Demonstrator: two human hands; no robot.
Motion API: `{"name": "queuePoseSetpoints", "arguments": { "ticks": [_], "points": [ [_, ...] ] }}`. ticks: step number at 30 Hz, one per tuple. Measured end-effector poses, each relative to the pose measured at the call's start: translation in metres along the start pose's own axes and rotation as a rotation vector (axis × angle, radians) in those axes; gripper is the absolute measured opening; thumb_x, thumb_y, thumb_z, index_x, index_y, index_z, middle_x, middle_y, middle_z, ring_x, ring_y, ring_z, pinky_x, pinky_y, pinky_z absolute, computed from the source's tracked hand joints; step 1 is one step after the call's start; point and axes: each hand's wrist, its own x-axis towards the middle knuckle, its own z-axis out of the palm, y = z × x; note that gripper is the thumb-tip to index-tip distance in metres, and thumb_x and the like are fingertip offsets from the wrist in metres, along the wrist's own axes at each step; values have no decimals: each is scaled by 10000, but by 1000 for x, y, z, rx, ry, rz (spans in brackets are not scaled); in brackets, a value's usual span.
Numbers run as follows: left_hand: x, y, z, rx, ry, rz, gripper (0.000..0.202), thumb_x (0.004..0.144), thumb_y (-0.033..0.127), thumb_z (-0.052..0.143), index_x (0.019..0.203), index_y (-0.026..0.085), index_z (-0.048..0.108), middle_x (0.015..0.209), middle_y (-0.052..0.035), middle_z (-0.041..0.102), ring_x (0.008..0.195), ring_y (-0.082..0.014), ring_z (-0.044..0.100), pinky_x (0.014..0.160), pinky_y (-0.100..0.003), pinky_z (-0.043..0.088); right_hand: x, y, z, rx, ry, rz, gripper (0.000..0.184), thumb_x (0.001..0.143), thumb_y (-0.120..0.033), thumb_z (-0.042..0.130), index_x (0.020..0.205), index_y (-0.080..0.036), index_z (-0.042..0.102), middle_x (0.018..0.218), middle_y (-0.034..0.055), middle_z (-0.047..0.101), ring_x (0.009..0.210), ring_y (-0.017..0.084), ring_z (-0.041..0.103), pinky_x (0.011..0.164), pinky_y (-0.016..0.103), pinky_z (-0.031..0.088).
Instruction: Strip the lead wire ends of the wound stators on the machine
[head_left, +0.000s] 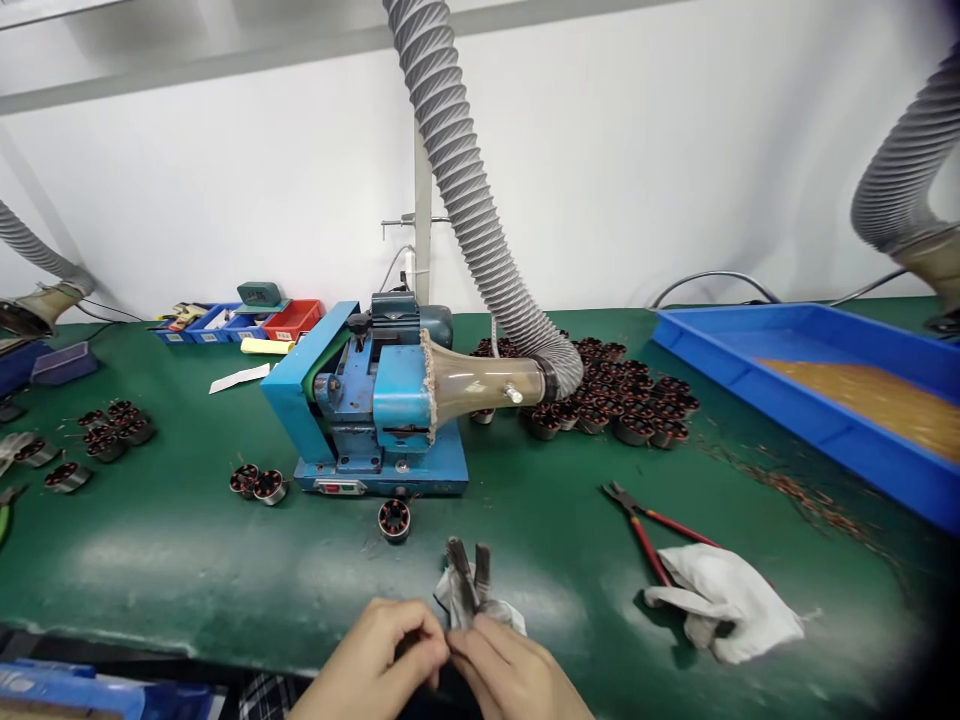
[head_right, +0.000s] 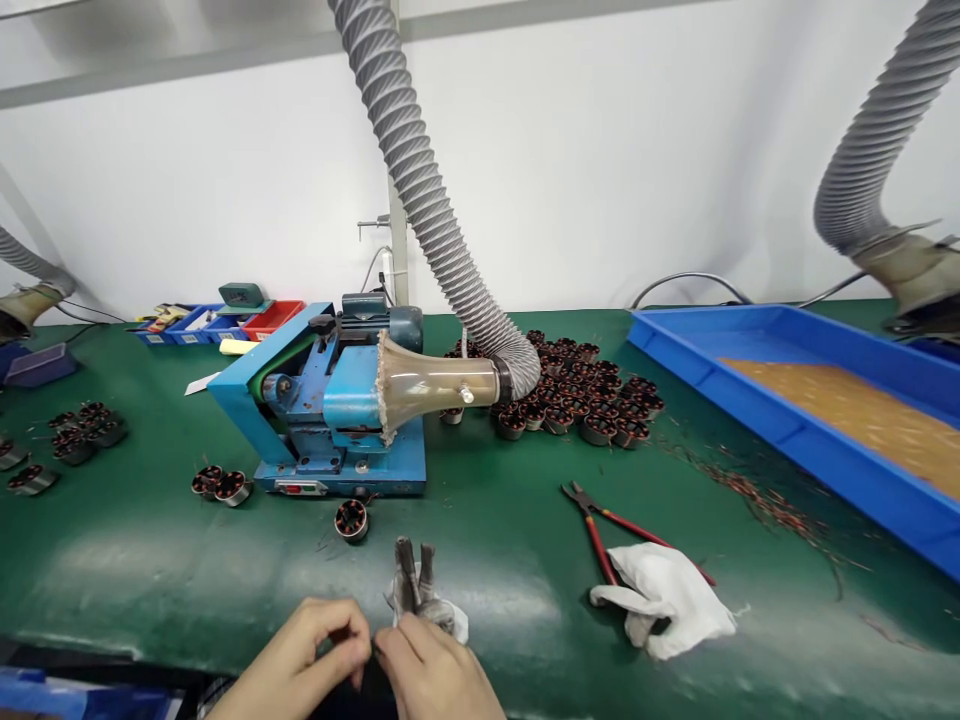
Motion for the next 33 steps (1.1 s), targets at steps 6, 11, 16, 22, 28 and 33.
{"name": "queuePoseSetpoints", "arguments": {
  "ticks": [6, 11, 16, 22, 28, 33],
  "points": [
    [53, -25, 21, -221, 318, -41, 370, 815, 284, 553, 1161, 159, 520, 1042, -81, 635, 974, -196, 566, 837, -284, 401, 17, 14, 2, 635, 159, 601, 431, 879, -489, 421, 940, -124, 642, 604, 34, 599, 526, 162, 568, 529, 254, 467],
    [68, -20, 28, -253, 313, -31, 201, 762, 185, 556, 950, 126, 591, 805, -62, 663, 748, -168, 610, 706, -263, 449, 19, 20, 5, 665, 219, 626, 493, 875, -546, 397, 1094, -121, 518, 552, -24, 530, 478, 142, 503, 477, 233, 405],
    [50, -7, 26, -179, 364, 39, 194, 802, 251, 557, 934, 161, 667, 879, -58, 691, 815, -180, 626, 772, -271, 472, 14, 12, 1, 499, 249, 522, 347, 945, -437, 337, 812, -192, 545, 536, -29, 507, 468, 128, 504, 486, 214, 390],
    [36, 2, 21, -118, 406, 63, 194, 809, 304, 583, 825, 176, 727, 841, -58, 719, 797, -195, 638, 744, -266, 483, 9, 8, -2, 138, 285, 201, 255, 952, -197, 337, 856, -192, 573, 654, 26, 628, 551, 155, 603, 549, 231, 446],
    [35, 6, 16, -482, 345, -26, 316, 709, 430, 692, 768, 120, 713, 721, -62, 687, 647, -145, 586, 622, -227, 468, 7, 15, 4, -243, 360, -61, 266, 880, -36, 386, 1080, -96, 551, 696, 71, 655, 581, 176, 622, 562, 271, 489],
    [33, 11, 15, -667, 363, -53, 372, 630, 474, 756, 727, 118, 709, 618, -17, 621, 556, -87, 498, 551, -184, 420, 13, 12, 8, -368, 454, -94, 388, 862, -6, 381, 1238, -69, 457, 598, 23, 594, 486, 158, 557, 494, 275, 449]
  ]
}}
